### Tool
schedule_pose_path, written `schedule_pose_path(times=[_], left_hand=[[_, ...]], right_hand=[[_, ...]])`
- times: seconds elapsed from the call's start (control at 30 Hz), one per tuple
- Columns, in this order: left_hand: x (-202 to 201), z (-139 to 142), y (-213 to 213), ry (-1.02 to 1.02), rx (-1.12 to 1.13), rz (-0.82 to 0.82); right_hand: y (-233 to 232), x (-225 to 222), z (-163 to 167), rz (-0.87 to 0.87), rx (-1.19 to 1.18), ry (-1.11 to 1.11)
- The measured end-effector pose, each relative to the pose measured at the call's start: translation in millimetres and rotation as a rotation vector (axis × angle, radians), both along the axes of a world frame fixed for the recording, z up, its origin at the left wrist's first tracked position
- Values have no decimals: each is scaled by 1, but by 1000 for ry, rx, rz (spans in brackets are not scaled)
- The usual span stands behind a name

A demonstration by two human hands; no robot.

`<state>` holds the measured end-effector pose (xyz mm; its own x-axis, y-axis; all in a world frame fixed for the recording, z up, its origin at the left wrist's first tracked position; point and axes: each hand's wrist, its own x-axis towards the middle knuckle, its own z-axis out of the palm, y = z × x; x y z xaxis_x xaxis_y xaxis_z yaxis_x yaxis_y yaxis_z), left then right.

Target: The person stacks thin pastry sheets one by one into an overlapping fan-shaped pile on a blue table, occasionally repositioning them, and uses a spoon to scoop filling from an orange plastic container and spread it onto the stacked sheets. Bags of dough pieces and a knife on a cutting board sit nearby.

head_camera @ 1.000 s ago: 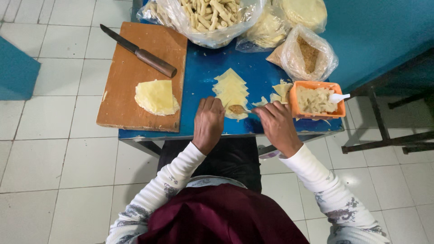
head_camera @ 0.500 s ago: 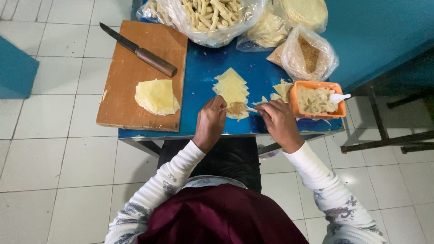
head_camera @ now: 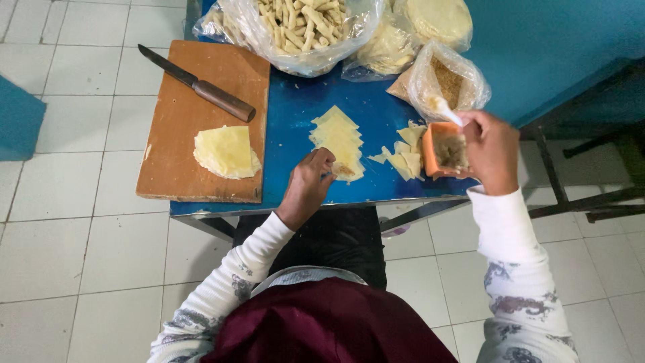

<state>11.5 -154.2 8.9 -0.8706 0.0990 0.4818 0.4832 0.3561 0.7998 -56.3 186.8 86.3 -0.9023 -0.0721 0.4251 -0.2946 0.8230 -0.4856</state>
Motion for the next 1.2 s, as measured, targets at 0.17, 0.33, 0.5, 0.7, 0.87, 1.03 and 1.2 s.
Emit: schedule_pose_path(times=[0.17, 0.33, 0.5, 0.7, 0.87, 1.03, 1.2], left_hand=[[10, -5, -1, 1, -115, -28], [14, -15, -2, 82, -163, -30], [16, -32, 3, 90, -176, -25], [24, -45, 7, 149, -158, -19], [35, -52, 13, 99, -156, -11], [43, -61, 18, 101, -181, -13], [50, -70, 23, 123, -160, -1]], right_hand=[[4, -59, -6, -209, 592, 251], [-53, -11, -34, 90, 354, 413], [-117, 72, -73, 298, 128, 30], [-131, 98, -96, 174, 96, 94], [-130, 107, -113, 168, 32, 137], [-129, 120, -121, 185, 38, 150], [-126, 136, -126, 182, 158, 210]])
